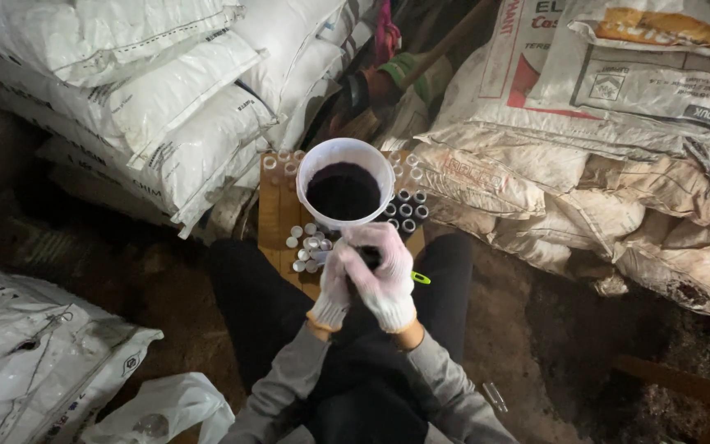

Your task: The person scoops a dark granular substance from a white bucket using a green scoop and pours it into small clear containers via a blue funnel. They then place white caps on the filled containers and arrange them on the wooden board.

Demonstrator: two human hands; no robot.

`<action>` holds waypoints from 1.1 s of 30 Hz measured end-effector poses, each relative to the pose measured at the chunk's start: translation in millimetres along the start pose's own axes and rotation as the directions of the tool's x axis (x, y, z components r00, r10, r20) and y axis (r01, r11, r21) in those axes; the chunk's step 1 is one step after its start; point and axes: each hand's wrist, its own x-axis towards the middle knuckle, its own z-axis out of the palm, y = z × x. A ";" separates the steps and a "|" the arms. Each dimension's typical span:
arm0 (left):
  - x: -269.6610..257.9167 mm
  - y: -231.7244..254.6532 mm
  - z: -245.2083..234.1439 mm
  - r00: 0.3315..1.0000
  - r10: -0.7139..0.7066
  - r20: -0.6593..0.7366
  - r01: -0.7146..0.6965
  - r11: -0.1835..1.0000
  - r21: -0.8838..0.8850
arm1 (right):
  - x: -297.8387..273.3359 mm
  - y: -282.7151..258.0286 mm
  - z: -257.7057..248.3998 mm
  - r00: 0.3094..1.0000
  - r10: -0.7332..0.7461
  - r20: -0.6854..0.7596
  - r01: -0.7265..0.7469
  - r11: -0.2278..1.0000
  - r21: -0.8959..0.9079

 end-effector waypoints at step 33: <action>-13.5 2.6 1.8 0.946 0.243 -0.214 -0.103 0.852 0.513 | -20.5 21.6 12.3 0.966 -0.236 -0.105 0.232 0.971 -0.047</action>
